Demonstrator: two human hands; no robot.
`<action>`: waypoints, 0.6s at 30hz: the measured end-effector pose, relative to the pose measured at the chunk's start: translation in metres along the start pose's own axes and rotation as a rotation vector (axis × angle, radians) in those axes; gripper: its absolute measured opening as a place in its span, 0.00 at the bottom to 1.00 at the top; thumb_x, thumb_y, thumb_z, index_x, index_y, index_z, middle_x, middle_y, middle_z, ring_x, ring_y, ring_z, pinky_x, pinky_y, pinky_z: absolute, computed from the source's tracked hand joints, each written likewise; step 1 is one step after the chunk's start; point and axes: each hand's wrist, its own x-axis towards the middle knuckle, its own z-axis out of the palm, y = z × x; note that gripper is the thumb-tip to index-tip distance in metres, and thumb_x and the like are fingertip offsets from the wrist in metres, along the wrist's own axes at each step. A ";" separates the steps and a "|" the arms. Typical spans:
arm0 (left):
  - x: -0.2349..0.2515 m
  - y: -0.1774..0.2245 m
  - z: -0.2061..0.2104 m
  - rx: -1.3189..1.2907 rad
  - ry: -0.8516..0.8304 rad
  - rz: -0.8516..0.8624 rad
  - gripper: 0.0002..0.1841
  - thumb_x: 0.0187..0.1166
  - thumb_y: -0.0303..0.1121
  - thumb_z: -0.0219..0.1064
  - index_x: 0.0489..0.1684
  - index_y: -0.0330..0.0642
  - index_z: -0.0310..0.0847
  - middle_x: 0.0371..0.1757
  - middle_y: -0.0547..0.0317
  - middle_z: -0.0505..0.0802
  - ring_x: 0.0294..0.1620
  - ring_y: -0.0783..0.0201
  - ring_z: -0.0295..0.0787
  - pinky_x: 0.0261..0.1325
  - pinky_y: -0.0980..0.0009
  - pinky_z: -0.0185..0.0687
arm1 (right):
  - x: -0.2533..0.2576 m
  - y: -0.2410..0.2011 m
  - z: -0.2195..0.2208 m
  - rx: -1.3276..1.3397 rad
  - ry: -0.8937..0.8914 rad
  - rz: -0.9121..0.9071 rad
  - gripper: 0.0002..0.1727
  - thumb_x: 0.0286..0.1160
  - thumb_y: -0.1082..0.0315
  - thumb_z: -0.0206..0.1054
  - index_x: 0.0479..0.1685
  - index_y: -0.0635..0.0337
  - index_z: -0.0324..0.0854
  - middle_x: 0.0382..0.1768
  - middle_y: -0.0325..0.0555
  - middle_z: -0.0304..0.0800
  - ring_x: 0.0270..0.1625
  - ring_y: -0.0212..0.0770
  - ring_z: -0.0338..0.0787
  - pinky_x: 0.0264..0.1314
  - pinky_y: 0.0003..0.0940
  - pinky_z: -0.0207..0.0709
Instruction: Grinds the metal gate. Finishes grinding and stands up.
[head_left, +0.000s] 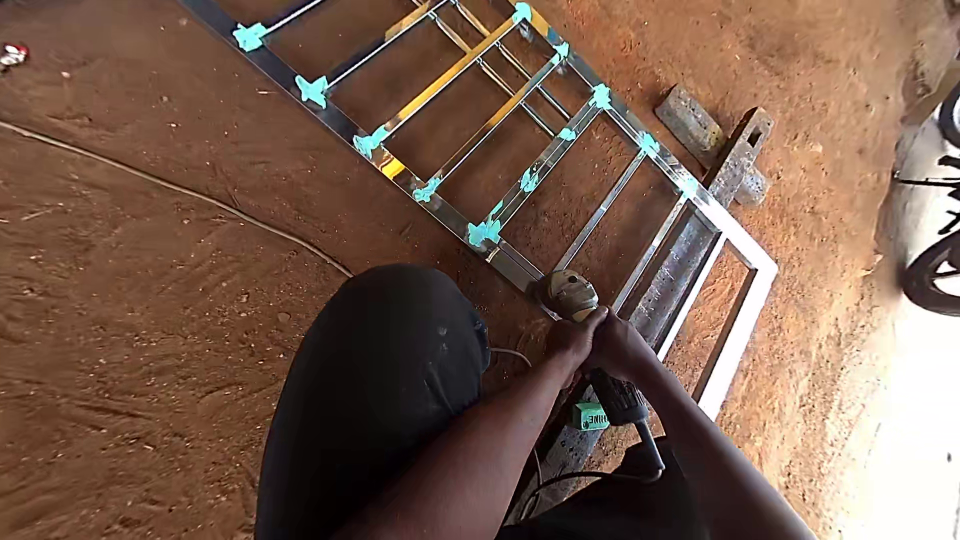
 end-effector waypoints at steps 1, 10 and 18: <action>0.006 0.002 0.000 -0.012 -0.003 0.012 0.41 0.74 0.69 0.68 0.57 0.30 0.83 0.58 0.33 0.89 0.62 0.40 0.86 0.63 0.38 0.81 | 0.003 -0.001 -0.002 0.003 0.007 -0.010 0.33 0.70 0.55 0.77 0.70 0.61 0.70 0.46 0.58 0.90 0.51 0.59 0.92 0.55 0.64 0.83; 0.017 0.004 -0.005 -0.159 -0.044 -0.013 0.42 0.73 0.70 0.68 0.62 0.33 0.81 0.61 0.35 0.88 0.63 0.41 0.85 0.63 0.39 0.82 | 0.004 -0.019 -0.012 -0.094 0.028 -0.026 0.29 0.76 0.51 0.71 0.67 0.62 0.71 0.42 0.57 0.90 0.48 0.58 0.92 0.50 0.63 0.83; 0.012 -0.004 0.006 -0.348 -0.176 -0.058 0.40 0.73 0.70 0.68 0.67 0.39 0.80 0.62 0.40 0.88 0.61 0.45 0.87 0.60 0.42 0.83 | -0.008 -0.020 -0.026 -0.194 -0.008 0.057 0.33 0.70 0.44 0.74 0.63 0.60 0.74 0.44 0.57 0.90 0.50 0.59 0.92 0.51 0.63 0.84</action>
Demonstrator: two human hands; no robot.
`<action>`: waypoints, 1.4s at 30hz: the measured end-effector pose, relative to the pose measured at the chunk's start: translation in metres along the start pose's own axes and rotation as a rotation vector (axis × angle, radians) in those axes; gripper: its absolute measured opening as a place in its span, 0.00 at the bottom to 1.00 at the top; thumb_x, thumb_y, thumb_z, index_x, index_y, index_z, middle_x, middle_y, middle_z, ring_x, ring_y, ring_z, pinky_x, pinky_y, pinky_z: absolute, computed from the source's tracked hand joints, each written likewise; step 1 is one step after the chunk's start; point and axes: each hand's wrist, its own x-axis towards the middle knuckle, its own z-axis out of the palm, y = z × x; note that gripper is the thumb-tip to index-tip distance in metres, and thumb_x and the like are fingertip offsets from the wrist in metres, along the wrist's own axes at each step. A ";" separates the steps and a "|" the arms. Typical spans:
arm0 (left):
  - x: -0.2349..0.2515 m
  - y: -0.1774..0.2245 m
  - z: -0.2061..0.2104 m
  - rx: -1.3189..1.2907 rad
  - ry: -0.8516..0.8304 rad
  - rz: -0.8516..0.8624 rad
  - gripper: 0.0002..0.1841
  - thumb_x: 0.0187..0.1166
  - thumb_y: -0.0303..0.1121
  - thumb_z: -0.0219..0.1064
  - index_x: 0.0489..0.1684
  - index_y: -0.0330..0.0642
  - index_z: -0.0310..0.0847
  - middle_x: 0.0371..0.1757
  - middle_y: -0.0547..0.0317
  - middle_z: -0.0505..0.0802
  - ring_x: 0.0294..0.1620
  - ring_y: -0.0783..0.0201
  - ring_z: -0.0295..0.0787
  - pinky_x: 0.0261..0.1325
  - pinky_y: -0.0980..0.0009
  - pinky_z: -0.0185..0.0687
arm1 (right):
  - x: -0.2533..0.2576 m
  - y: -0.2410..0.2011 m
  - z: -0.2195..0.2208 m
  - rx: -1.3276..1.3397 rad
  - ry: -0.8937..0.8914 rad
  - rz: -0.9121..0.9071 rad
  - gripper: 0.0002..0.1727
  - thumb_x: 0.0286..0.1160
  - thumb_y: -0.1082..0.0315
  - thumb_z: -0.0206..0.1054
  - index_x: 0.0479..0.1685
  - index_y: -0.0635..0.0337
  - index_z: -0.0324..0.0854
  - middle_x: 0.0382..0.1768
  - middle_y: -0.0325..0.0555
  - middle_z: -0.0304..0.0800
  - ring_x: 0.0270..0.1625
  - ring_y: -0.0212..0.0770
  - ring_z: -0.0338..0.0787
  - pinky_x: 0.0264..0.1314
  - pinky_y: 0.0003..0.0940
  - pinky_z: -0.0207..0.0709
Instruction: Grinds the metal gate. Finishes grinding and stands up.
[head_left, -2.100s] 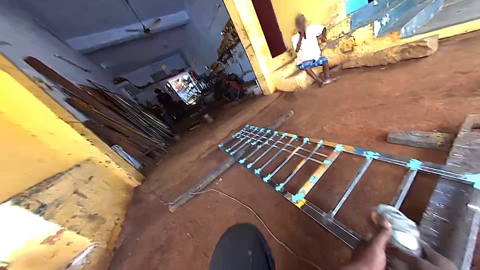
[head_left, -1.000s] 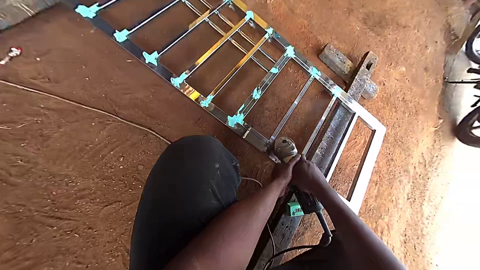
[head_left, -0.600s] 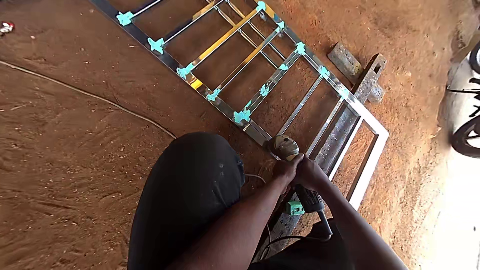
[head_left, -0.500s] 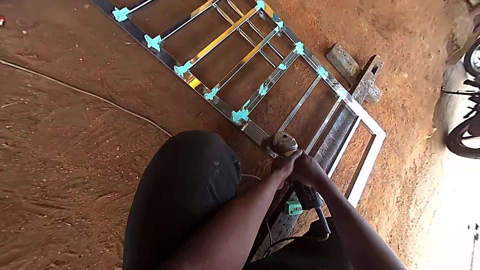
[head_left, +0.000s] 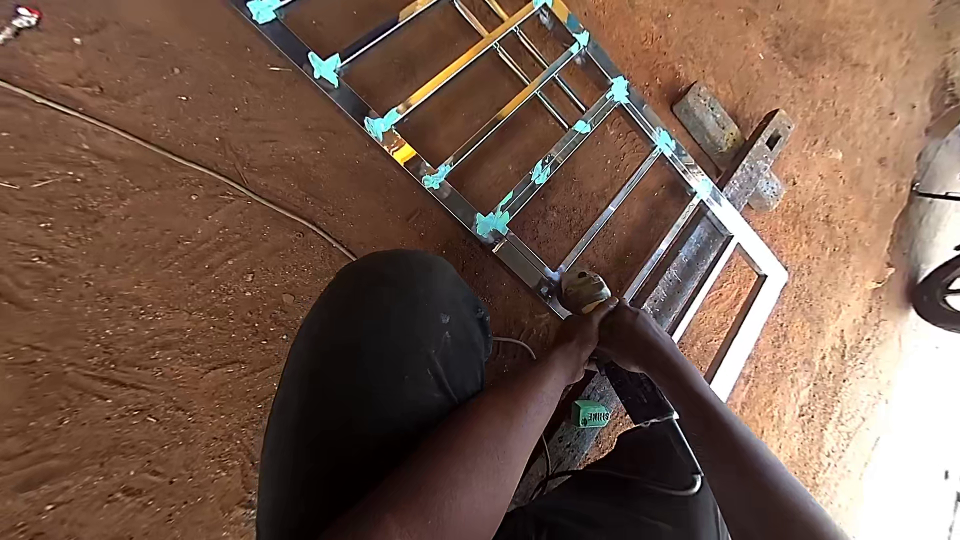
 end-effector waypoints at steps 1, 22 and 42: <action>0.002 0.000 0.002 0.008 0.046 0.025 0.41 0.72 0.70 0.69 0.66 0.38 0.81 0.62 0.38 0.88 0.62 0.43 0.86 0.60 0.41 0.83 | 0.004 0.002 0.000 0.012 0.002 -0.034 0.32 0.72 0.46 0.74 0.65 0.60 0.72 0.44 0.57 0.90 0.50 0.59 0.92 0.51 0.64 0.84; -0.015 0.017 0.025 0.526 0.181 0.084 0.38 0.84 0.63 0.59 0.62 0.28 0.81 0.63 0.31 0.87 0.68 0.39 0.84 0.67 0.38 0.78 | 0.032 0.058 0.038 0.897 -0.111 -0.229 0.16 0.74 0.77 0.68 0.59 0.65 0.79 0.42 0.44 0.90 0.44 0.32 0.89 0.52 0.33 0.85; -0.011 0.009 0.032 0.550 0.178 0.041 0.36 0.86 0.63 0.57 0.51 0.29 0.85 0.57 0.34 0.89 0.63 0.41 0.86 0.65 0.40 0.79 | 0.036 0.066 0.041 0.832 -0.150 -0.181 0.08 0.76 0.73 0.68 0.50 0.62 0.82 0.36 0.43 0.89 0.39 0.33 0.89 0.48 0.35 0.84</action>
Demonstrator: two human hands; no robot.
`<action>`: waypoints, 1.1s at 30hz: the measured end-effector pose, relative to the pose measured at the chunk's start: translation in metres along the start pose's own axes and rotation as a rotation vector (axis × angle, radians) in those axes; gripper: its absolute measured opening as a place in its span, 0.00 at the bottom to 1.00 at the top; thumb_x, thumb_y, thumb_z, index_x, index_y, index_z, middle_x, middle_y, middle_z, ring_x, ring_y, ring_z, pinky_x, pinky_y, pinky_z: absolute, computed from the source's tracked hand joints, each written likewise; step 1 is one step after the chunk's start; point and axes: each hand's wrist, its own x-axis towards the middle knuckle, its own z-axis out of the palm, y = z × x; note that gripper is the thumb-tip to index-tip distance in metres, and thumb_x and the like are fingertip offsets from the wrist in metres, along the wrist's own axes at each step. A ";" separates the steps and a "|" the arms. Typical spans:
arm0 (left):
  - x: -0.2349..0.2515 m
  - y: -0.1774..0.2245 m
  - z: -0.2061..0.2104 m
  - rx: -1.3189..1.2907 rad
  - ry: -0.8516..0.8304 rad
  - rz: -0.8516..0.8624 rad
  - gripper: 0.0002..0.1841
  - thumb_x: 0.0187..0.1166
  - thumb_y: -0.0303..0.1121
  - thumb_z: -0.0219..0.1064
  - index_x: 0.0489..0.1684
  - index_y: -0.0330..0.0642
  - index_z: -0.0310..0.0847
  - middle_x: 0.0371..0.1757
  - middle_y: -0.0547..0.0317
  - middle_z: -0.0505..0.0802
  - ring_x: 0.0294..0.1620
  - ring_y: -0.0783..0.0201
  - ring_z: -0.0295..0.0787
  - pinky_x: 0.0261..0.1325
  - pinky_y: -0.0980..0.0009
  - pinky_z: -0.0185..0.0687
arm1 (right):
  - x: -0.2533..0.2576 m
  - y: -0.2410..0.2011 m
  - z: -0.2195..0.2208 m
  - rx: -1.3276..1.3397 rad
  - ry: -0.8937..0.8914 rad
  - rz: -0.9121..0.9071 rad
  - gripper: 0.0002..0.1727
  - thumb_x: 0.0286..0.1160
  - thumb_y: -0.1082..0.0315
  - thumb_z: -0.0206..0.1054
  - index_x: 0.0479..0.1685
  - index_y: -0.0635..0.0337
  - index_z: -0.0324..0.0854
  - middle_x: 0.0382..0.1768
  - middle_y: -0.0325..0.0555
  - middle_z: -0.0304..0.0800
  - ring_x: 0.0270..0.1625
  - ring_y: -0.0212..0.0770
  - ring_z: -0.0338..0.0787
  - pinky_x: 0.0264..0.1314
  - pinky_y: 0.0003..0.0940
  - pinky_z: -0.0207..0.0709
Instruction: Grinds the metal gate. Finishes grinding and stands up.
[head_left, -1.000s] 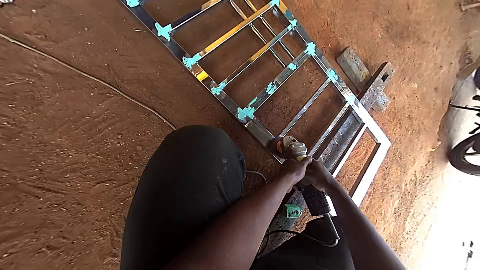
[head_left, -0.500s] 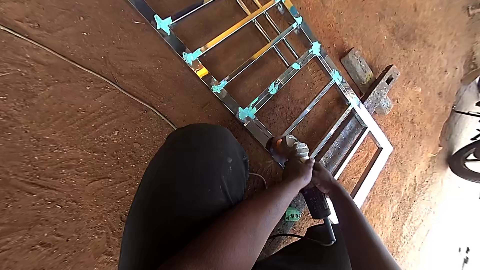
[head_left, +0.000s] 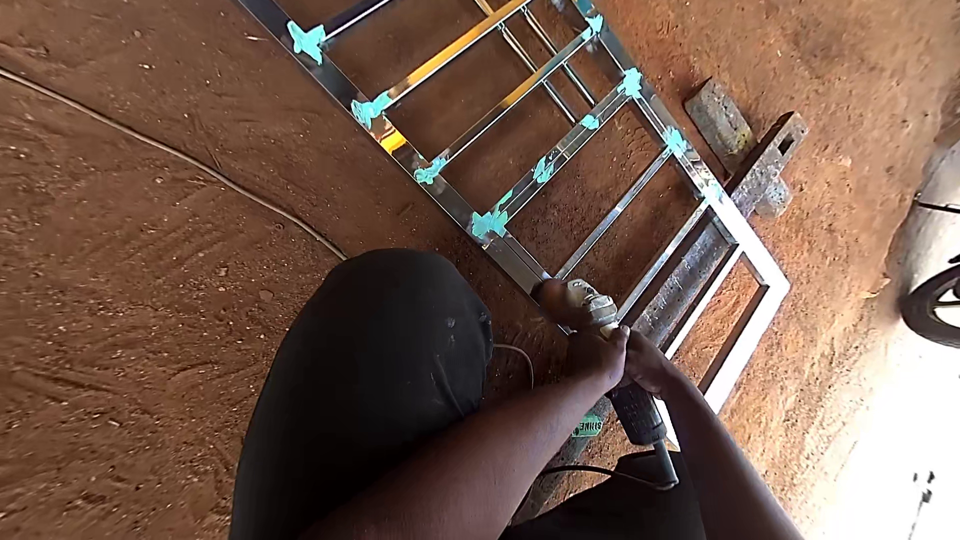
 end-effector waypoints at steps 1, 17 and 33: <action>0.005 0.003 -0.003 0.002 -0.002 0.010 0.37 0.85 0.63 0.58 0.54 0.28 0.84 0.59 0.33 0.89 0.65 0.40 0.86 0.67 0.39 0.78 | 0.004 -0.003 -0.001 -0.007 0.021 -0.012 0.07 0.77 0.73 0.68 0.50 0.62 0.82 0.36 0.43 0.89 0.39 0.33 0.88 0.47 0.35 0.84; 0.001 0.001 -0.009 -0.022 0.025 0.015 0.36 0.85 0.64 0.57 0.50 0.30 0.85 0.55 0.35 0.90 0.61 0.42 0.87 0.65 0.41 0.79 | 0.012 -0.008 0.000 -0.088 -0.021 -0.004 0.08 0.75 0.72 0.71 0.48 0.62 0.84 0.37 0.45 0.90 0.40 0.37 0.89 0.48 0.40 0.84; 0.003 -0.031 0.009 -0.368 -0.027 0.051 0.36 0.80 0.63 0.67 0.64 0.33 0.79 0.58 0.35 0.88 0.61 0.40 0.85 0.59 0.37 0.79 | -0.005 -0.025 0.001 -0.510 0.039 0.140 0.17 0.74 0.59 0.77 0.51 0.61 0.85 0.40 0.54 0.90 0.46 0.52 0.89 0.54 0.58 0.79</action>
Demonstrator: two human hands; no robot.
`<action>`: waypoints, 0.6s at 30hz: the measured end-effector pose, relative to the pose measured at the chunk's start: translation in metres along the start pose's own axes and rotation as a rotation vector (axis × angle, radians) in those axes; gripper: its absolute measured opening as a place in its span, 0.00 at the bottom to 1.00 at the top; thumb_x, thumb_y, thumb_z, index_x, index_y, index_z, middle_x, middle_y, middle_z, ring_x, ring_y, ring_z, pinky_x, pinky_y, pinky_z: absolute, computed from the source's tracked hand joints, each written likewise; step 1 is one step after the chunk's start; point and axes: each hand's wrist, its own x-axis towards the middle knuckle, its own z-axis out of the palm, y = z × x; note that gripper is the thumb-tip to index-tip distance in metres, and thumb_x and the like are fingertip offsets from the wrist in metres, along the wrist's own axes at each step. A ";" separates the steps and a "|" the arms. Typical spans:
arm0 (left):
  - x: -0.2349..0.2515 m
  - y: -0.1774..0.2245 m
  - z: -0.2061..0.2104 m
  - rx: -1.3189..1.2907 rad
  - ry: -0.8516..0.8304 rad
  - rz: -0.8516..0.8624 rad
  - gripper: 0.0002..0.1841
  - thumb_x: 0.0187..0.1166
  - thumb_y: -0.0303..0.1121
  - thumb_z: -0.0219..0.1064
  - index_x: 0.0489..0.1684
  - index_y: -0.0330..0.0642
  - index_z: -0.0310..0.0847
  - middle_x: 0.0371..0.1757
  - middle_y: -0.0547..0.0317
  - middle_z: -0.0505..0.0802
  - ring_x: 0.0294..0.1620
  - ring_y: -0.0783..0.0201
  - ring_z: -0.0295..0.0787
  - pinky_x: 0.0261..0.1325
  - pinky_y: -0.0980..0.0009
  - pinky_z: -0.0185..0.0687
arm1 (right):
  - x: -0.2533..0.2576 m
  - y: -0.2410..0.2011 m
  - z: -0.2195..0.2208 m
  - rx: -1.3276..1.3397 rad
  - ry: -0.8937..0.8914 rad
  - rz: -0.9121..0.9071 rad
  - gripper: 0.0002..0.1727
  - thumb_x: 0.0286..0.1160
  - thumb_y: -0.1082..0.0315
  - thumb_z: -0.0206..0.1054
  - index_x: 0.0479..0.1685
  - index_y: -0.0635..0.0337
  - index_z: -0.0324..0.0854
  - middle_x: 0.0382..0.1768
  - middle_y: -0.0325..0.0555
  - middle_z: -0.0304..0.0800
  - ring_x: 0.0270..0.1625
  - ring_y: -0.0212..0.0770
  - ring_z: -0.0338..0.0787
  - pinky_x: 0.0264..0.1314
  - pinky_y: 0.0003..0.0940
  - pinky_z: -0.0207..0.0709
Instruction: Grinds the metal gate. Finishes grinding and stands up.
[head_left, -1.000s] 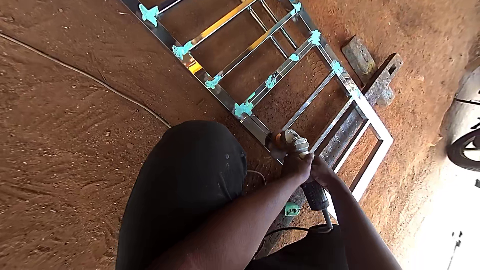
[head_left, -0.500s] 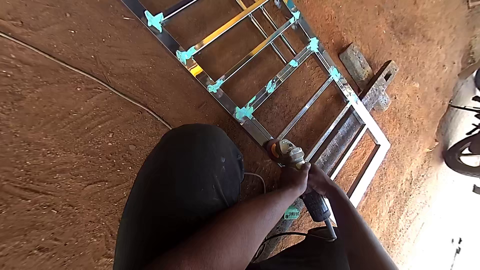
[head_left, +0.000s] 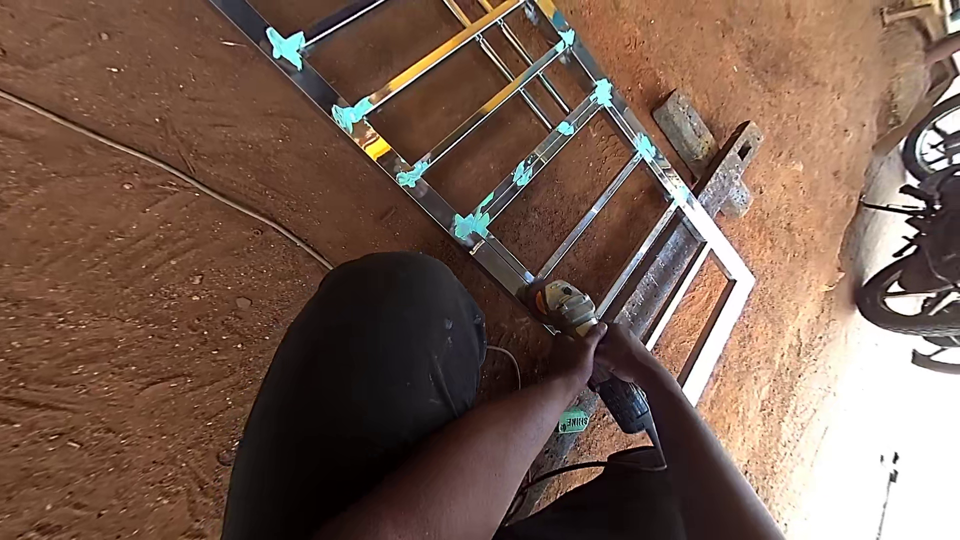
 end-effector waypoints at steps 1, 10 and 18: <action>0.002 0.000 -0.002 -0.070 0.017 0.001 0.36 0.78 0.64 0.67 0.66 0.36 0.78 0.58 0.36 0.88 0.61 0.40 0.84 0.58 0.36 0.80 | 0.005 -0.006 -0.002 -0.038 0.003 -0.019 0.18 0.73 0.57 0.77 0.52 0.60 0.85 0.41 0.55 0.91 0.47 0.53 0.90 0.54 0.60 0.80; 0.022 -0.015 -0.015 -0.242 -0.207 -0.038 0.32 0.80 0.59 0.68 0.68 0.40 0.79 0.59 0.41 0.90 0.57 0.47 0.90 0.55 0.47 0.86 | -0.007 -0.016 0.010 -0.159 0.125 0.103 0.25 0.66 0.44 0.78 0.48 0.56 0.86 0.42 0.54 0.92 0.51 0.56 0.92 0.55 0.65 0.81; 0.030 -0.020 -0.019 -0.397 -0.237 -0.043 0.31 0.74 0.58 0.74 0.63 0.41 0.83 0.54 0.43 0.93 0.52 0.48 0.93 0.53 0.48 0.90 | -0.014 -0.034 0.011 -0.204 0.155 0.138 0.22 0.64 0.44 0.76 0.42 0.54 0.85 0.40 0.53 0.92 0.48 0.56 0.92 0.49 0.65 0.82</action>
